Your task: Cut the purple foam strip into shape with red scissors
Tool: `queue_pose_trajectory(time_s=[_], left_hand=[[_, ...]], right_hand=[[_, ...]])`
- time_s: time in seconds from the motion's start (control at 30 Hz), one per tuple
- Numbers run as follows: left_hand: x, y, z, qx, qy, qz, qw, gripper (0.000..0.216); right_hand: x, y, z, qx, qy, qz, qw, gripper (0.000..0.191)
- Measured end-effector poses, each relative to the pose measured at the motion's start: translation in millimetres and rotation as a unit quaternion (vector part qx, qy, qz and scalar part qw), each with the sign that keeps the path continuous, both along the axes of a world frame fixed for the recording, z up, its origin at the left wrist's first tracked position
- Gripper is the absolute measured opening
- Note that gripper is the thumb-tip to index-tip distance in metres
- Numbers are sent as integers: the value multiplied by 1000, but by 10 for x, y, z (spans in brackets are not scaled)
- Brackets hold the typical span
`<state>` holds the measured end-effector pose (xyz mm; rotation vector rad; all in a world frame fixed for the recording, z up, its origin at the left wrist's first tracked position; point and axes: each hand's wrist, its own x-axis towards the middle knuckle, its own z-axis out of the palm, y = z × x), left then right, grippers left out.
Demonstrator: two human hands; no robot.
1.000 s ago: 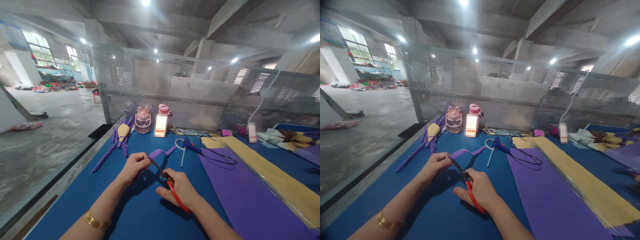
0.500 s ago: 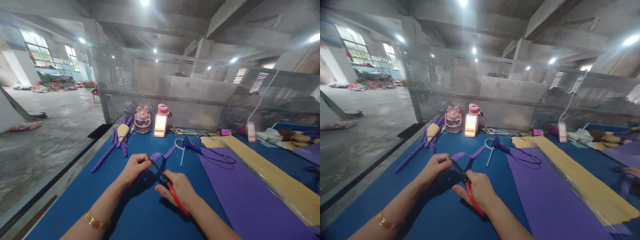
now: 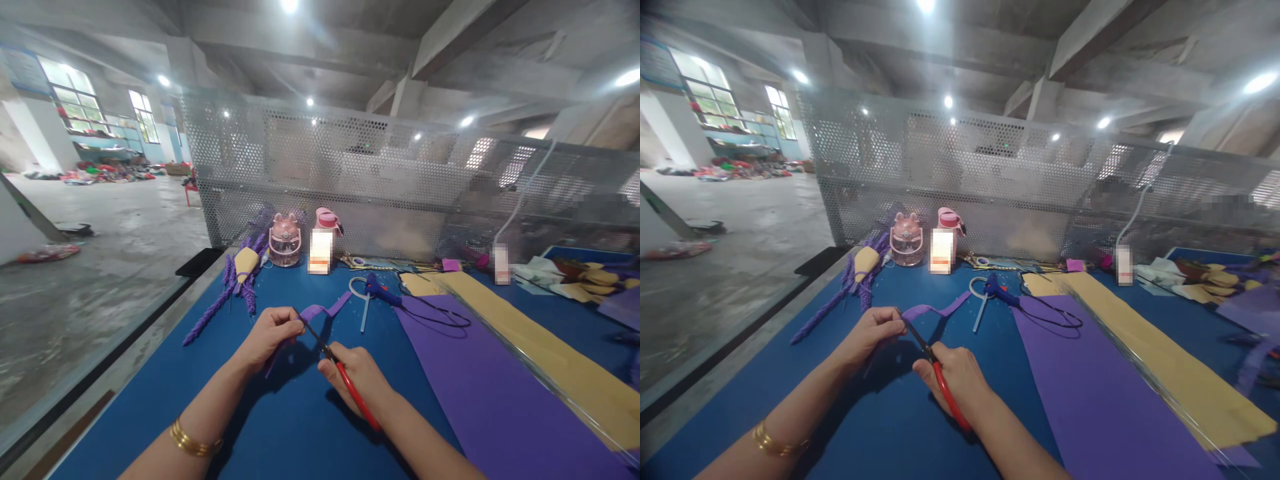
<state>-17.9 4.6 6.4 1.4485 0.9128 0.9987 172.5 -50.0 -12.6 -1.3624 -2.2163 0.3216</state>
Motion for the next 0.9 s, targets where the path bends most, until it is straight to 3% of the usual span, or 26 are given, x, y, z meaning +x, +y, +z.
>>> queue_pose_trajectory(time_s=[0.9], left_hand=[[-78, 33, 13, -26, -12, -39, 999, 25]], right_hand=[[51, -2, 49, -81, 103, 78, 988, 50]])
